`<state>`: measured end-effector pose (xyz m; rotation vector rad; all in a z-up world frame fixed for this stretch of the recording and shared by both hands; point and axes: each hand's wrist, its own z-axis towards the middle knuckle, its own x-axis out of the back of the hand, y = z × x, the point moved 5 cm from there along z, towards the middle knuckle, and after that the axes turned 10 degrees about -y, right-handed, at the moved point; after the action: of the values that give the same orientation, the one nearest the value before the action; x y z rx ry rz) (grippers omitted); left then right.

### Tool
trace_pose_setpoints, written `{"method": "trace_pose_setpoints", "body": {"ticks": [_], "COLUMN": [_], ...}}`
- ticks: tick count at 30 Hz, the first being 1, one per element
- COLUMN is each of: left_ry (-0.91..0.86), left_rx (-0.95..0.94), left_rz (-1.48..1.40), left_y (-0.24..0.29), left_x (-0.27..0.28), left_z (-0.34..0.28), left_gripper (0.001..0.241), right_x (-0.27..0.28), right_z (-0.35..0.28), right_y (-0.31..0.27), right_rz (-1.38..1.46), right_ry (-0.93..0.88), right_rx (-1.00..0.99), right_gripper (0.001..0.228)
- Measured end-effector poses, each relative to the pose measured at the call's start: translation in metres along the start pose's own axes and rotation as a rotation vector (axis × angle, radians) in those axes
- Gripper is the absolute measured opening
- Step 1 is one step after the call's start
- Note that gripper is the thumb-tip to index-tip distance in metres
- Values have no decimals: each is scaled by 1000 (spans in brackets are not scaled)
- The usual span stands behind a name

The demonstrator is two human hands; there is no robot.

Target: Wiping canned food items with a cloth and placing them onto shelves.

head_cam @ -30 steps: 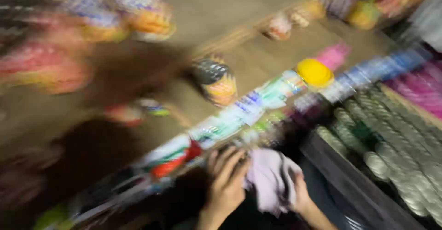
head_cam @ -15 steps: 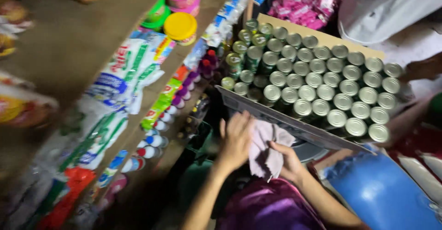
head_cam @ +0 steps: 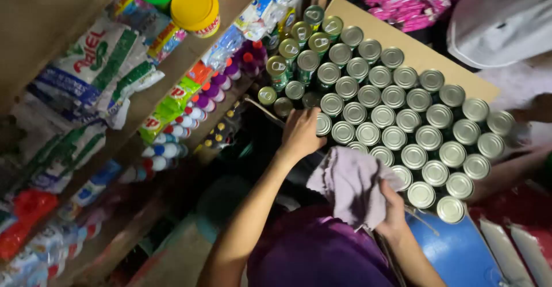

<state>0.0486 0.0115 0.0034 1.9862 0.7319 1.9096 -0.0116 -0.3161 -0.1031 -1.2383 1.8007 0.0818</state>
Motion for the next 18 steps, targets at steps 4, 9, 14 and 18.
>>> {"method": "trace_pose_setpoints", "body": {"ticks": [4,9,14,18], "left_ry": [-80,264,584,636], "left_rx": [95,18,-83,-32], "left_rz": [-106,-943,-1737,-2275], "left_y": [-9,-15,0,8], "left_x": [9,83,126,125], "left_z": [-6,-50,-95,-124], "left_gripper": [76,73,53,27], "right_x": [-40,-77,-162,-295], "right_z": [-3,17,44,31], "right_y": [-48,-110,-78,1], "right_rz": [-64,-199,-400,-1206], "right_ry": [8,-120,-222,-392], "right_rx": [59,257,290,287], "right_gripper": [65,67,66,75]}}
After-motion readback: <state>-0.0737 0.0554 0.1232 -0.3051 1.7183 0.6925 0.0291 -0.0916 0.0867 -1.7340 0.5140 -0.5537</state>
